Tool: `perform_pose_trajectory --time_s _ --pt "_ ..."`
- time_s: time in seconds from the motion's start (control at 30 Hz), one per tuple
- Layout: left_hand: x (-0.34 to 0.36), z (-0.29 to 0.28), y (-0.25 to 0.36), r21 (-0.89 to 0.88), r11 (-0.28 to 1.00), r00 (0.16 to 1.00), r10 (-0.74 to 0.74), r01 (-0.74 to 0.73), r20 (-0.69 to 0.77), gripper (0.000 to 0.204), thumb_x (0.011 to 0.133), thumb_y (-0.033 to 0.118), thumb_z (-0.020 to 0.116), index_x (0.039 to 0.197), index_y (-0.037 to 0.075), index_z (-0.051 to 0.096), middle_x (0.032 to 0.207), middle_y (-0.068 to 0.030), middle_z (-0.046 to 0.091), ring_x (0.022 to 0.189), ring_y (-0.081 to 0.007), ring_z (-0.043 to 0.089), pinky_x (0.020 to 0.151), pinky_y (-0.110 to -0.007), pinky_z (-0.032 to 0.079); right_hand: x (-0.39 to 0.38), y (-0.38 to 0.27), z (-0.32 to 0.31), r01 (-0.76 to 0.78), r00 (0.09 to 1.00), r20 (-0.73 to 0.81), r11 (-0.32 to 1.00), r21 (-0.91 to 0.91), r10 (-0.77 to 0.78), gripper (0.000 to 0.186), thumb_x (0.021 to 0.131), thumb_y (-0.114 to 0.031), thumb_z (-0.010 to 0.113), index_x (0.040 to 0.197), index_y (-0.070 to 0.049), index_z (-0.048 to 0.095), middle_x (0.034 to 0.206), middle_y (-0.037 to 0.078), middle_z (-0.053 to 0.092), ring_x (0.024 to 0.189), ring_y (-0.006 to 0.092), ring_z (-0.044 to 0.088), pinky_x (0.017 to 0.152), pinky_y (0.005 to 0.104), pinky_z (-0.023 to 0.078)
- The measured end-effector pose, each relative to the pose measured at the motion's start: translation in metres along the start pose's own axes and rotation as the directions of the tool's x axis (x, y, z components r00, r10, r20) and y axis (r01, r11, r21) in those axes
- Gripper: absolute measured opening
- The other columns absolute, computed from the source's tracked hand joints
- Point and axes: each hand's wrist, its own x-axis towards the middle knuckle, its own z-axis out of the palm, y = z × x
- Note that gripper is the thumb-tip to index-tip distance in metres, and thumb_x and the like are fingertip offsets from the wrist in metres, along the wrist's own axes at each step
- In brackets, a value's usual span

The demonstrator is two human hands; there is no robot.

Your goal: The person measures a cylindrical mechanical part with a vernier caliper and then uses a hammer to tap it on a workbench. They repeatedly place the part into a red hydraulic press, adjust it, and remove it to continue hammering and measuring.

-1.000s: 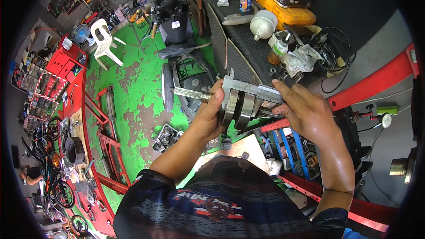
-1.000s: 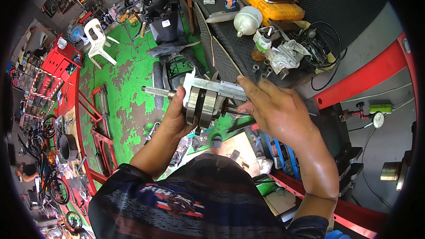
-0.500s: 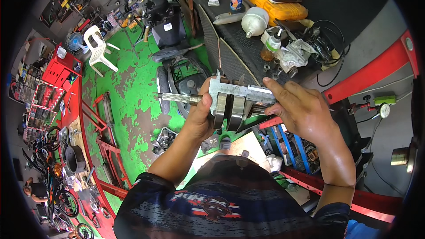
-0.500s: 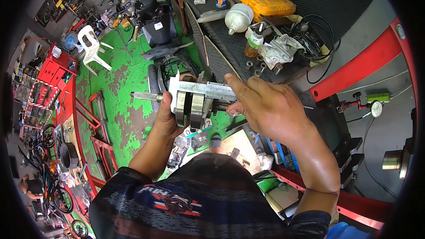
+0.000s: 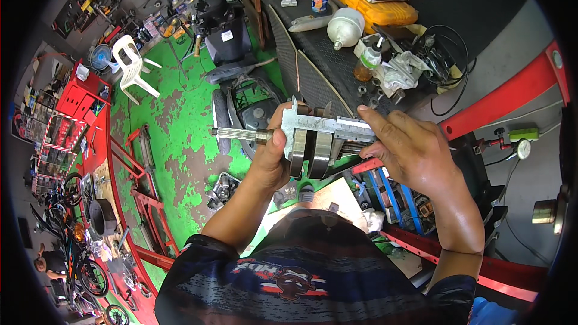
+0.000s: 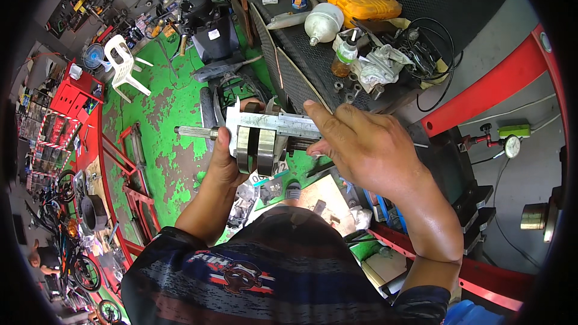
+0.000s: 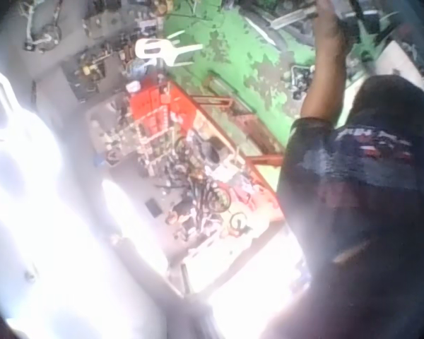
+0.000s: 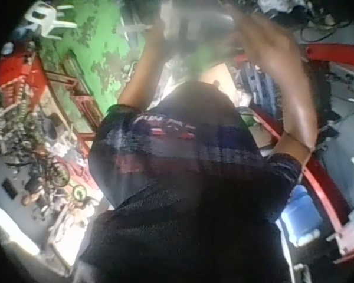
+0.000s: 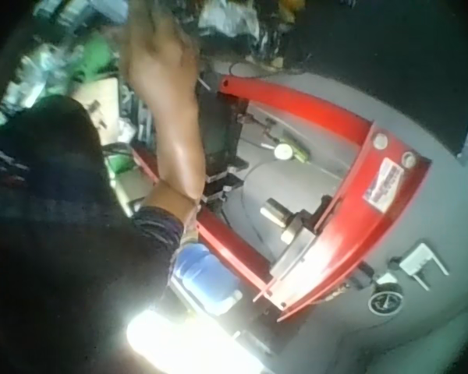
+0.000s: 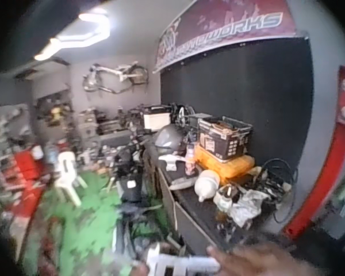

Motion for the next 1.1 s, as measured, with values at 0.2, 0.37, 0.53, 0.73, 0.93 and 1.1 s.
perform_pose_trajectory --time_s 0.2,0.37,0.53,0.73,0.93,1.1 --pt "0.000 0.000 0.001 0.003 1.000 1.000 -0.020 0.020 0.000 0.093 0.081 0.073 0.077 0.140 0.007 0.047 0.133 -0.0131 0.060 0.123 -0.0240 0.061 0.104 -0.041 0.051 0.000 0.001 0.001 0.002 1.000 -0.003 1.000 -0.006 -0.002 0.073 0.068 -0.004 0.086 0.137 0.003 0.062 0.076 0.009 0.053 0.063 0.0239 0.056 0.053 0.0376 0.047" --pt "0.001 0.001 0.000 0.014 1.000 1.000 -0.011 0.011 -0.009 0.094 0.081 0.073 0.076 0.140 0.007 0.047 0.131 -0.0124 0.060 0.122 -0.0231 0.061 0.103 -0.040 0.052 0.000 0.002 0.002 -0.001 1.000 0.011 1.000 0.004 0.001 0.074 0.067 -0.004 0.087 0.137 0.003 0.062 0.076 0.009 0.053 0.063 0.0245 0.056 0.054 0.0378 0.047" --pt "0.001 -0.001 -0.001 0.015 1.000 1.000 -0.017 0.018 -0.010 0.094 0.081 0.073 0.076 0.140 0.007 0.047 0.130 -0.0118 0.060 0.120 -0.0223 0.062 0.102 -0.040 0.053 0.000 0.003 0.004 -0.004 1.000 0.009 1.000 0.009 0.004 0.074 0.067 -0.003 0.086 0.137 0.003 0.062 0.076 0.009 0.053 0.063 0.0250 0.056 0.054 0.0380 0.048" --pt "0.003 -0.003 -0.003 0.001 0.999 0.999 -0.032 0.032 -0.004 0.095 0.081 0.073 0.077 0.142 0.007 0.045 0.129 -0.0118 0.061 0.120 -0.0229 0.062 0.103 -0.040 0.053 -0.002 0.004 0.005 -0.021 1.000 0.019 1.000 0.023 0.021 0.072 0.069 -0.004 0.085 0.137 0.002 0.063 0.078 0.009 0.054 0.064 0.0253 0.057 0.055 0.0379 0.049" --pt "0.002 -0.008 -0.008 -0.001 1.000 1.000 -0.029 0.029 -0.003 0.092 0.085 0.074 0.070 0.143 0.007 0.045 0.130 -0.0135 0.061 0.121 -0.0252 0.062 0.105 -0.042 0.052 -0.003 -0.002 0.004 -0.164 0.985 0.077 0.976 0.143 0.155 0.057 0.081 -0.019 0.085 0.129 0.001 0.065 0.086 0.014 0.064 0.070 0.0323 0.064 0.061 0.0436 0.052" --pt "0.010 -0.004 -0.006 -0.002 1.000 1.000 -0.003 0.003 0.026 0.080 0.099 0.071 0.045 0.139 0.001 0.050 0.124 -0.0175 0.064 0.117 -0.0261 0.063 0.100 -0.040 0.052 0.005 -0.007 0.020 -0.730 0.680 0.375 0.630 0.265 0.630 0.051 0.097 -0.045 0.070 0.114 0.003 0.067 0.081 0.023 0.067 0.076 0.0419 0.067 0.069 0.0480 0.051"
